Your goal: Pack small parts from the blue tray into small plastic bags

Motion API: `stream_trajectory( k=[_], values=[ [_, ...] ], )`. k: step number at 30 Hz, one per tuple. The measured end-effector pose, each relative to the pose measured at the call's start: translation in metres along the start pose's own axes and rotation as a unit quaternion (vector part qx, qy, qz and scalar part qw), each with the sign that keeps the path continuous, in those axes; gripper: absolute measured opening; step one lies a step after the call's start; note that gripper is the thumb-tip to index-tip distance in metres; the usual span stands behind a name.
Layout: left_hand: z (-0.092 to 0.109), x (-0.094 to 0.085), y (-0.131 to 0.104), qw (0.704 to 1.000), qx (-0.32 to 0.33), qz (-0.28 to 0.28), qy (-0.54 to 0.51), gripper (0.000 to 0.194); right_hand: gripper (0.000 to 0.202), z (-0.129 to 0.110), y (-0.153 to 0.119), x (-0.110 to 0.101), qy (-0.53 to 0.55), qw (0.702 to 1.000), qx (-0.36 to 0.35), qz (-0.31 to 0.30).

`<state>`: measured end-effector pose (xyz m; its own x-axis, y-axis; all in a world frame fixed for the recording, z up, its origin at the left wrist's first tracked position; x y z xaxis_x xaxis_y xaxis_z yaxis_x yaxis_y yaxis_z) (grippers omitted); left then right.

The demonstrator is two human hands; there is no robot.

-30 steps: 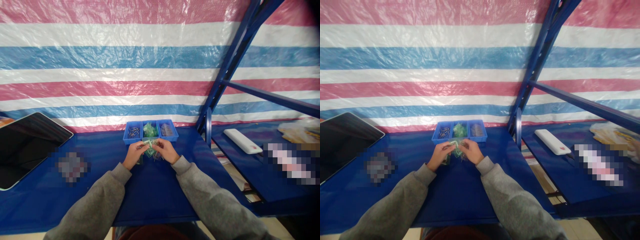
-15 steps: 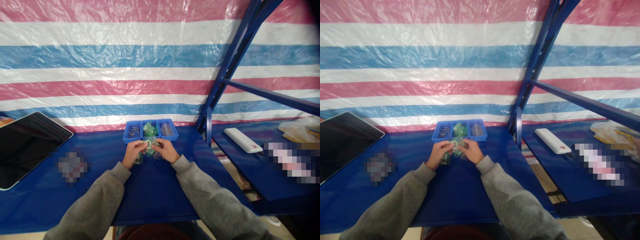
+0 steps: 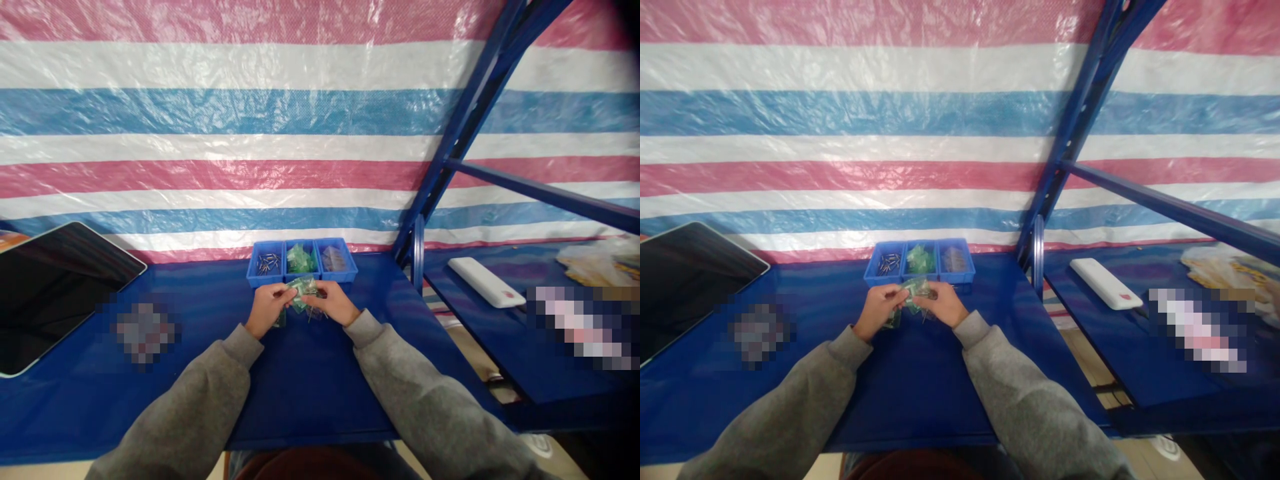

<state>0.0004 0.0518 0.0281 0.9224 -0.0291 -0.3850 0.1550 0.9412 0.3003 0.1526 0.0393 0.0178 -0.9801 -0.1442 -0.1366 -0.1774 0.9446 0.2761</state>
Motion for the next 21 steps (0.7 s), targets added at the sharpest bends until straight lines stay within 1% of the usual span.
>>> stream_trajectory(
  k=[3, 6, 9, 12, 17, 21],
  values=[
    [-0.0004, 0.0003, 0.0006, 1.0, -0.006, 0.003, -0.017, 0.038, 0.03, -0.0002, -0.0003, 0.0001, 0.002, 1.0, 0.011, -0.004],
    [0.001, 0.0029, 0.0005, 0.999, -0.01, -0.016, -0.042, 0.036, 0.023, 0.0008, 0.0006, -0.0024, -0.006, 1.0, -0.002, 0.025],
    [0.0039, 0.0039, 0.0, 0.998, -0.002, -0.029, -0.047, 0.034, 0.019, 0.0016, 0.001, -0.0029, -0.006, 0.999, -0.014, 0.048],
    [0.0056, 0.003, -0.0003, 0.999, 0.005, -0.031, -0.038, 0.034, 0.02, 0.0019, 0.0004, -0.0023, 0.0, 0.998, -0.012, 0.057],
    [0.005, 0.0022, -0.001, 0.999, 0.002, -0.025, -0.031, 0.033, 0.025, 0.0019, -0.0004, -0.004, -0.002, 0.998, -0.004, 0.056],
    [0.0044, 0.0033, -0.0014, 0.998, -0.013, -0.016, -0.056, 0.031, 0.027, 0.0006, 0.0005, -0.007, -0.006, 0.998, -0.012, 0.068]
  ],
)
Point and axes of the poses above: each hand's wrist, its own y-axis towards the middle knuckle, its own x-axis out of the palm, z = x × y, the point moved 5 cm from there along y, towards the middle knuckle, and after that the axes turned 9 degrees about z, right-handed, at the moved point
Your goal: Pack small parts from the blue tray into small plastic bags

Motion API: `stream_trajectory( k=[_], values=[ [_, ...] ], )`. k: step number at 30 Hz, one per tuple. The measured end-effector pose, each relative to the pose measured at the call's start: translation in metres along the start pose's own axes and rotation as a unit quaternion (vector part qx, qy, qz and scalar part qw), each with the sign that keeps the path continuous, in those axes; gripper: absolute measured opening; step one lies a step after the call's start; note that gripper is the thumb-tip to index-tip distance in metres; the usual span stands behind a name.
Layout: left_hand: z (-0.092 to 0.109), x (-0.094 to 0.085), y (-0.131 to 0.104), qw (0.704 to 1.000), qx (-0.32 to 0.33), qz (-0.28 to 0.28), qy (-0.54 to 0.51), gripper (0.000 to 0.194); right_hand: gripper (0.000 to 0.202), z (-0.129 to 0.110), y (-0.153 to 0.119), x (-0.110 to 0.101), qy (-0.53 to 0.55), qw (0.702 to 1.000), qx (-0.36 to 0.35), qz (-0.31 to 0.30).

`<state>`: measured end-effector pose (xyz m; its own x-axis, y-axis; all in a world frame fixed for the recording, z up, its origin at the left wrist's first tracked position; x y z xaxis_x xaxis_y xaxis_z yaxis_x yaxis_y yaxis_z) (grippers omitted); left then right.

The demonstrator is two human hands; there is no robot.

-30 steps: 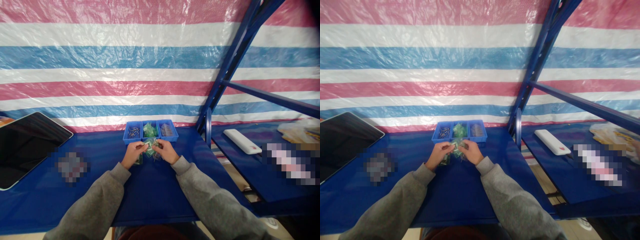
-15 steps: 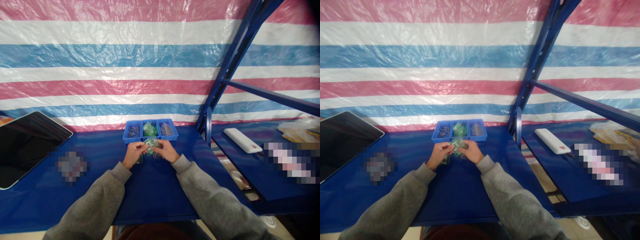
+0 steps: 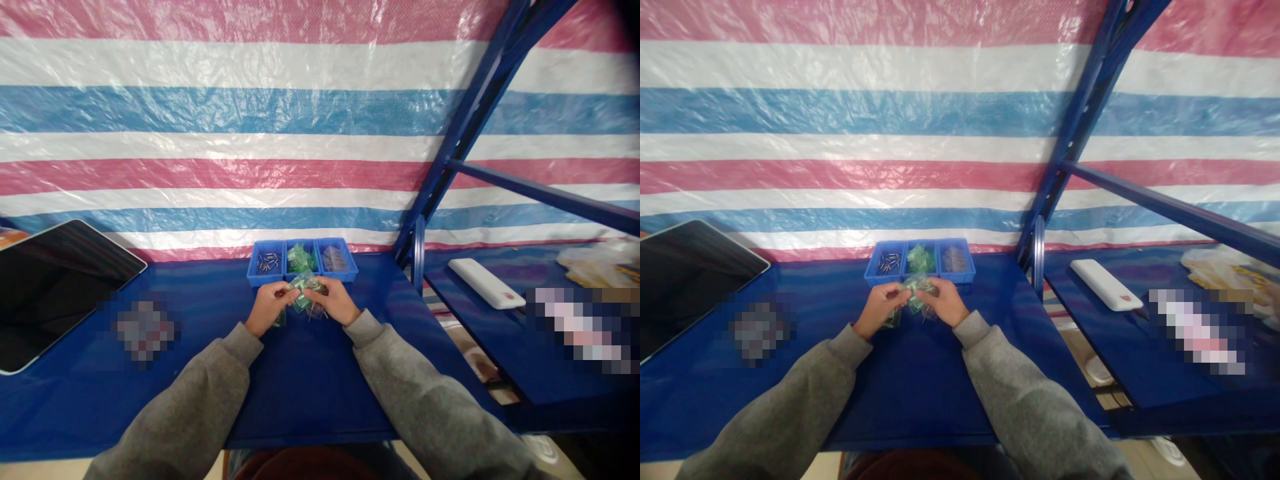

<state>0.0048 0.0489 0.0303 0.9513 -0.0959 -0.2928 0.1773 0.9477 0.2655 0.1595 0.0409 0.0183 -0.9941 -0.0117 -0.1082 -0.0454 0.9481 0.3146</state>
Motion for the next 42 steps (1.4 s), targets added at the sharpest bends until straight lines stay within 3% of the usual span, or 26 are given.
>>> stream_trajectory(
  k=[6, 14, 18, 24, 29, 37, 42],
  values=[
    [0.001, 0.004, 0.0, 0.996, -0.029, -0.016, -0.083, 0.031, 0.031, 0.0, 0.0, -0.001, 0.006, 1.0, 0.011, 0.004],
    [-0.002, 0.005, 0.0, 0.992, -0.044, -0.031, -0.112, 0.027, 0.032, 0.003, 0.003, -0.006, -0.013, 1.0, 0.012, 0.022],
    [-0.007, 0.001, 0.002, 0.988, -0.062, -0.008, -0.144, 0.026, 0.029, -0.004, 0.004, -0.014, -0.06, 0.995, -0.035, 0.066],
    [-0.013, 0.002, 0.001, 0.967, -0.111, 0.022, -0.227, 0.023, 0.027, -0.001, 0.001, -0.008, -0.048, 0.999, 0.005, 0.008],
    [-0.015, 0.007, -0.002, 0.955, -0.144, 0.018, -0.259, 0.023, 0.028, -0.002, 0.001, -0.007, -0.036, 0.999, 0.012, -0.003],
    [-0.019, 0.003, -0.002, 0.977, -0.097, 0.053, -0.184, 0.024, 0.027, 0.008, -0.001, 0.003, 0.016, 0.997, 0.058, -0.053],
    [-0.013, -0.004, 0.0, 0.986, -0.05, 0.068, -0.145, 0.021, 0.024, 0.006, 0.001, -0.004, -0.038, 0.999, 0.013, 0.004]
  ],
)
Point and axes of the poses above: each hand's wrist, its own y-axis towards the middle knuckle, its own x-axis out of the palm, z = x × y, the point moved 5 cm from there along y, towards the middle knuckle, and after that the axes turned 9 degrees about z, right-handed, at the moved point
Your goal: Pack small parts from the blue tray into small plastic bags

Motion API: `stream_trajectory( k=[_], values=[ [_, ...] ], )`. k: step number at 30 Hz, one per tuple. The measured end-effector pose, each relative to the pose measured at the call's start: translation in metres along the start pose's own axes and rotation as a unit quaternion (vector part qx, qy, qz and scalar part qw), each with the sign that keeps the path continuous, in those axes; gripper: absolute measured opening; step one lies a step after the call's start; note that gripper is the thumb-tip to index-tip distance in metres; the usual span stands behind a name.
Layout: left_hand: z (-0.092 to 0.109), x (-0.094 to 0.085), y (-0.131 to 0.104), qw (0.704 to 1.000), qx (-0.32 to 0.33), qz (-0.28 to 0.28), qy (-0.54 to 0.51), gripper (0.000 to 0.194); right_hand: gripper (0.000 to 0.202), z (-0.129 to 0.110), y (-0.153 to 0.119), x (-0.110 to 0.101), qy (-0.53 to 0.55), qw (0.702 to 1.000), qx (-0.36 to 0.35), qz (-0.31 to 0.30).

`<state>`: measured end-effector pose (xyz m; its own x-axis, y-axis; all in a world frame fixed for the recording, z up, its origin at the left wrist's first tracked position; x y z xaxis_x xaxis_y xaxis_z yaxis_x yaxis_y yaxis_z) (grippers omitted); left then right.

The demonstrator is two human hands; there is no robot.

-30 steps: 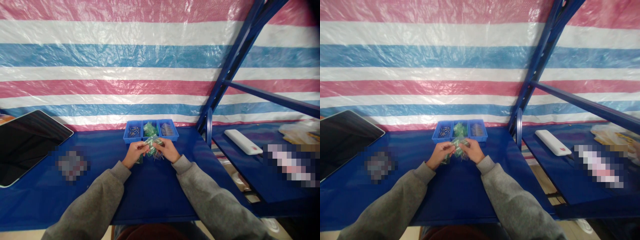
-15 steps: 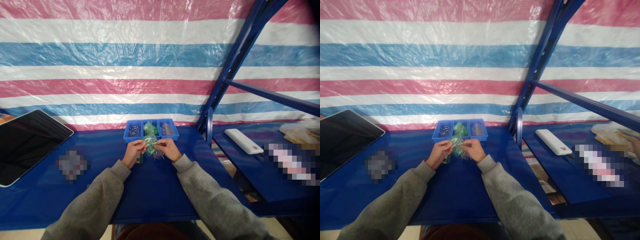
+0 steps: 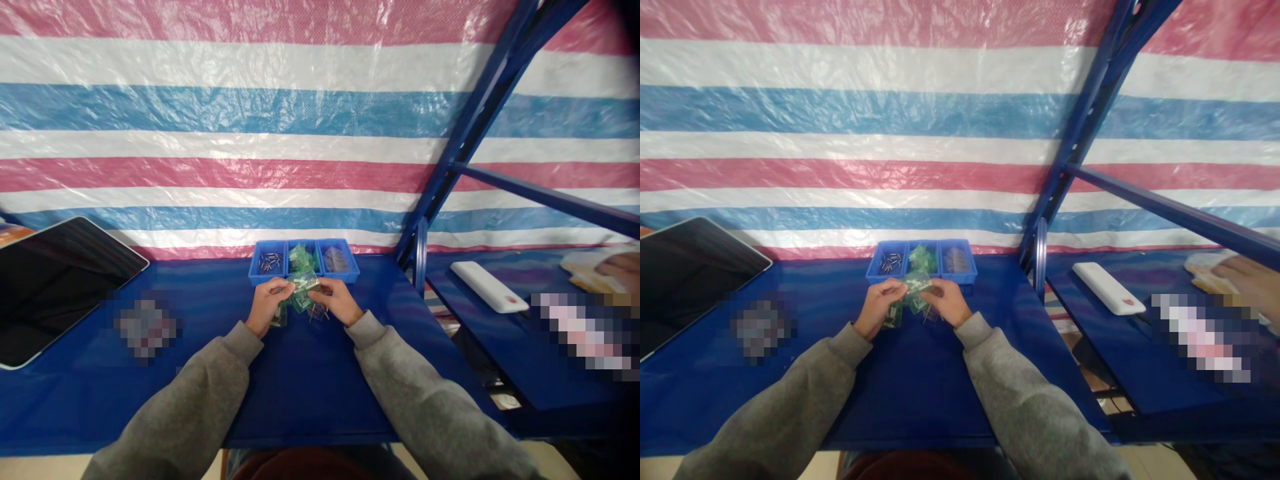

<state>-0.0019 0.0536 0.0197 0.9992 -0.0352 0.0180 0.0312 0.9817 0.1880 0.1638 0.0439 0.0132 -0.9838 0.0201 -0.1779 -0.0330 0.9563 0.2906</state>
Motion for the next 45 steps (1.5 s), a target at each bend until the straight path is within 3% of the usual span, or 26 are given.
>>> stream_trajectory(
  k=[3, 6, 13, 19, 26, 31, 38, 45],
  values=[
    [0.007, -0.003, 0.002, 0.999, 0.043, 0.007, 0.019, 0.019, 0.024, -0.009, 0.0, -0.005, -0.046, 0.996, -0.064, 0.037],
    [0.012, -0.003, 0.002, 0.998, 0.062, 0.006, 0.022, 0.018, 0.031, -0.014, -0.001, -0.006, -0.05, 0.994, -0.092, 0.036],
    [0.008, 0.011, -0.004, 0.998, -0.012, -0.068, -0.009, 0.026, 0.036, 0.0, 0.0, 0.002, 0.05, 0.998, 0.03, -0.014],
    [0.006, 0.009, -0.001, 0.998, 0.016, -0.055, 0.023, 0.026, 0.029, 0.002, 0.0, 0.004, 0.115, 0.991, 0.065, -0.02],
    [0.013, 0.002, 0.002, 0.988, 0.083, -0.027, 0.127, 0.019, 0.026, 0.001, -0.002, 0.007, 0.049, 0.998, 0.022, -0.024],
    [0.013, 0.005, -0.001, 0.987, 0.096, -0.036, 0.122, 0.02, 0.03, 0.002, -0.002, 0.007, 0.021, 0.999, 0.006, -0.025],
    [0.013, 0.008, -0.007, 0.994, 0.078, -0.025, 0.076, 0.021, 0.025, 0.003, -0.002, 0.01, 0.064, 0.995, 0.051, -0.06],
    [0.012, 0.014, -0.007, 0.997, 0.019, -0.069, 0.008, 0.029, 0.025, 0.002, -0.001, 0.007, 0.083, 0.995, 0.048, -0.038]
  ],
)
Point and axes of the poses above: each hand's wrist, its own y-axis towards the middle knuckle, its own x-axis out of the palm, z = x × y, the point moved 5 cm from there along y, towards the middle knuckle, and after that the axes turned 9 degrees about z, right-handed, at the moved point
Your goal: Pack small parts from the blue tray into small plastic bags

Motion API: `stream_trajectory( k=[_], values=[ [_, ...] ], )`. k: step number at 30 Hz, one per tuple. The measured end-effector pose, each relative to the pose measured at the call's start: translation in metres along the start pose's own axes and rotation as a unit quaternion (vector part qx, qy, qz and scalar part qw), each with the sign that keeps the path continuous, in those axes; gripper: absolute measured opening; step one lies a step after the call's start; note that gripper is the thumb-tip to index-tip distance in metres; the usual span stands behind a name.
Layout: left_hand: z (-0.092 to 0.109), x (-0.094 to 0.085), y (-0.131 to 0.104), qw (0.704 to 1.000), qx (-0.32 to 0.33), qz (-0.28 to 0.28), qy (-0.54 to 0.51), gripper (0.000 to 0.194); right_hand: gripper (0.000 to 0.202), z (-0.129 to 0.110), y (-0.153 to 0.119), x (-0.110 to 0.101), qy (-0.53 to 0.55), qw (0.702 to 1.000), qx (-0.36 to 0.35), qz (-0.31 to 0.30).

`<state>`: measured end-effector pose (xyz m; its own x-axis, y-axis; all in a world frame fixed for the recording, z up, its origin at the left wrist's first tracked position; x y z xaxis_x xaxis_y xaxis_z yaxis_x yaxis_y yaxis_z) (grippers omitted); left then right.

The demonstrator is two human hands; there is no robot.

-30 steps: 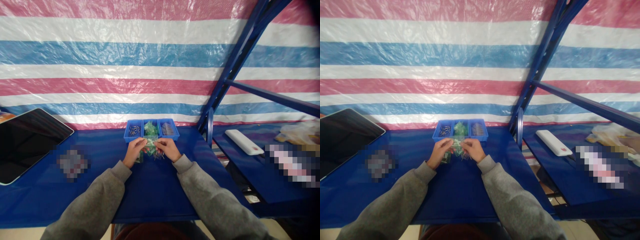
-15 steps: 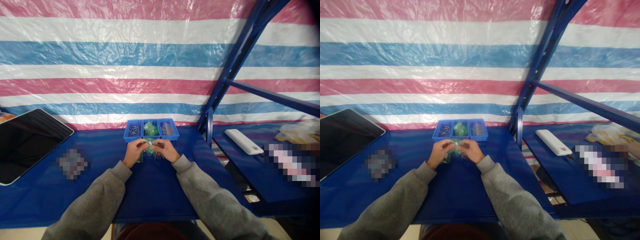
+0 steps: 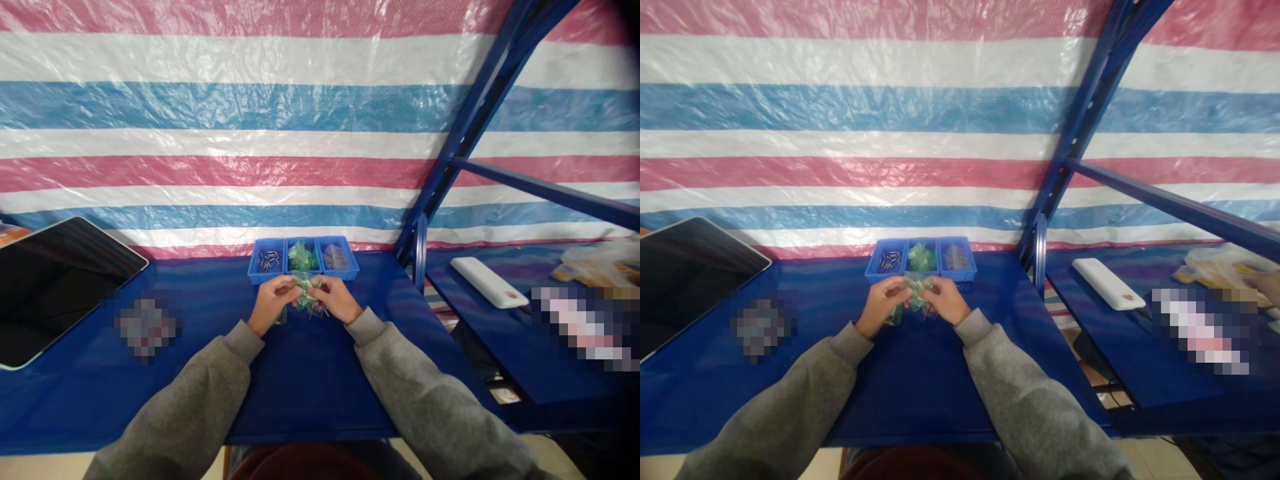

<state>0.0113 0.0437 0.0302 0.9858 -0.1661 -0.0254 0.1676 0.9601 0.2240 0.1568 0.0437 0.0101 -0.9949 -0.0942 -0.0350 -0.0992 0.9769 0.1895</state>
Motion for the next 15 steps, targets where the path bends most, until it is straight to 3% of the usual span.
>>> stream_trajectory(
  k=[4, 10, 15],
  values=[
    [0.0007, 0.0008, 0.0014, 0.999, -0.012, -0.032, 0.022, 0.025, 0.025, -0.001, 0.0008, -0.0027, 0.015, 1.0, -0.001, 0.016],
    [0.005, 0.0, 0.0015, 0.998, -0.003, -0.038, 0.045, 0.025, 0.027, -0.0051, -0.0031, 0.0029, 0.017, 1.0, 0.001, -0.026],
    [0.0055, 0.0031, -0.0006, 0.999, -0.007, -0.042, 0.033, 0.024, 0.025, -0.0081, -0.0024, -0.0007, 0.009, 0.999, -0.028, 0.016]
  ],
)
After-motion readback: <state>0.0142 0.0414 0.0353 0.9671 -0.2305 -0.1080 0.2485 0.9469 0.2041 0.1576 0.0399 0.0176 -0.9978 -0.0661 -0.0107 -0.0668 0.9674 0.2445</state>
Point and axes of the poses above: each hand's wrist, its own y-axis towards the middle knuckle, its own x-axis out of the palm, z = x × y, the point moved 5 cm from there along y, towards the middle knuckle, and after that the axes turned 9 degrees about z, right-handed, at the moved point
